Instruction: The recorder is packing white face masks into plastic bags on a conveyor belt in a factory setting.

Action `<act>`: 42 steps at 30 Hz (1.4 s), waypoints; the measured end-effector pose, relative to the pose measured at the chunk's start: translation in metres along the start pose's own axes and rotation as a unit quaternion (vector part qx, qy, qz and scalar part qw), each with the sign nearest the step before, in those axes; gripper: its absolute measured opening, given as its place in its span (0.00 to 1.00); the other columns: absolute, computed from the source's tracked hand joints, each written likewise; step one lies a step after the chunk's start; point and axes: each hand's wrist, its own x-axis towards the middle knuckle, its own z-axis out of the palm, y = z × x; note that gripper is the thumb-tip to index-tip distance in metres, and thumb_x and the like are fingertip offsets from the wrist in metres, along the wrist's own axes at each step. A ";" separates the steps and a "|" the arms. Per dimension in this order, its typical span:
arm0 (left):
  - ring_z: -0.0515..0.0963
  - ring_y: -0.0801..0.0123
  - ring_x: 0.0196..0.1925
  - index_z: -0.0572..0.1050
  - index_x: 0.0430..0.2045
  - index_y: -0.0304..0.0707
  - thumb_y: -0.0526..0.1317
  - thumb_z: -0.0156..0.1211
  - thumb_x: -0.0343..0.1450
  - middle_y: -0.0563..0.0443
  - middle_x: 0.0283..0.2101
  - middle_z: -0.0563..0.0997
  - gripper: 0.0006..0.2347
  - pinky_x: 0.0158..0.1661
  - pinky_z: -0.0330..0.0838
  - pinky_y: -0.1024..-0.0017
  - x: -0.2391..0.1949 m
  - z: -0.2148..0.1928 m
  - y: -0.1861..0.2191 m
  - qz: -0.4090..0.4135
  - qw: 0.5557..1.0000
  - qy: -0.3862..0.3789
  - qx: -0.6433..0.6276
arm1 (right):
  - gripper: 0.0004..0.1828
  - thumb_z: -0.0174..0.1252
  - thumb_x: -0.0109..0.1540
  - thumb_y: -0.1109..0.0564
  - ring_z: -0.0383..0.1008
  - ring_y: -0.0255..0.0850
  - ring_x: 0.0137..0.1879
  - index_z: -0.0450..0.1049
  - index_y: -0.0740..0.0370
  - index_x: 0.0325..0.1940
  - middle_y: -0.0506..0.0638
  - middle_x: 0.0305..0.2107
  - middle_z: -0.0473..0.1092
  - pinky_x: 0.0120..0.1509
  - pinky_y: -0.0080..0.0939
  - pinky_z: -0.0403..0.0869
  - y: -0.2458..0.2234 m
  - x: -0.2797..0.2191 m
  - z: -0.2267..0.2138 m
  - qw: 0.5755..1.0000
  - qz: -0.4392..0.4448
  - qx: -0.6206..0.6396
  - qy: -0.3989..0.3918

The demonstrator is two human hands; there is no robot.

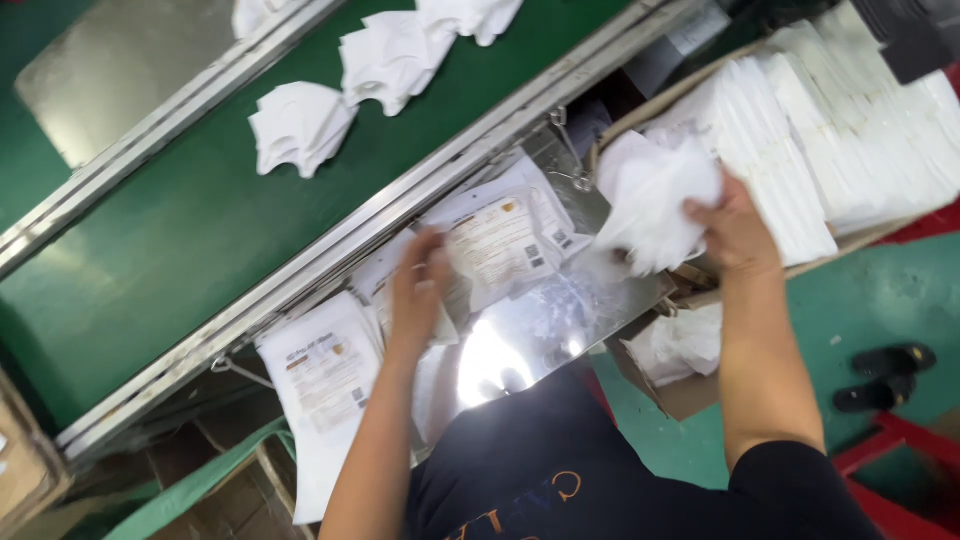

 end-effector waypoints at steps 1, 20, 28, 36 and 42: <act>0.79 0.62 0.57 0.70 0.62 0.39 0.42 0.57 0.76 0.45 0.58 0.79 0.18 0.56 0.75 0.66 0.000 0.016 0.019 0.007 0.991 -0.111 -0.073 | 0.35 0.63 0.59 0.69 0.74 0.40 0.61 0.66 0.63 0.71 0.49 0.56 0.74 0.70 0.44 0.73 0.007 0.000 0.023 0.998 0.037 0.016 -0.039; 0.78 0.71 0.45 0.79 0.47 0.37 0.51 0.53 0.77 0.50 0.44 0.82 0.17 0.49 0.72 0.72 0.013 0.013 -0.038 -0.209 0.924 -0.084 -0.308 | 0.25 0.65 0.61 0.56 0.72 0.40 0.37 0.74 0.64 0.62 0.53 0.40 0.75 0.35 0.40 0.70 0.034 -0.001 0.183 0.949 0.081 -0.075 -0.295; 0.73 0.66 0.60 0.68 0.60 0.29 0.45 0.62 0.74 0.42 0.59 0.75 0.23 0.58 0.67 0.68 0.050 -0.027 -0.095 -0.100 0.981 0.007 -0.164 | 0.19 0.68 0.61 0.56 0.77 0.35 0.46 0.75 0.65 0.55 0.48 0.40 0.77 0.49 0.34 0.76 0.043 0.034 0.287 0.893 -0.169 -0.346 -0.234; 0.83 0.72 0.43 0.76 0.49 0.29 0.34 0.60 0.74 0.49 0.45 0.84 0.11 0.46 0.78 0.73 0.175 -0.210 -0.045 -0.040 0.957 0.104 -0.268 | 0.21 0.73 0.60 0.57 0.73 0.48 0.52 0.76 0.62 0.54 0.56 0.45 0.74 0.47 0.42 0.77 0.000 0.156 0.343 0.785 -0.332 -0.515 -0.089; 0.84 0.55 0.48 0.80 0.48 0.33 0.49 0.71 0.67 0.40 0.47 0.84 0.21 0.50 0.77 0.62 0.263 -0.234 -0.122 -0.137 0.967 0.079 0.200 | 0.36 0.70 0.48 0.57 0.71 0.61 0.54 0.71 0.68 0.59 0.63 0.50 0.74 0.54 0.57 0.74 0.073 0.253 0.364 0.626 -0.416 -0.640 -0.160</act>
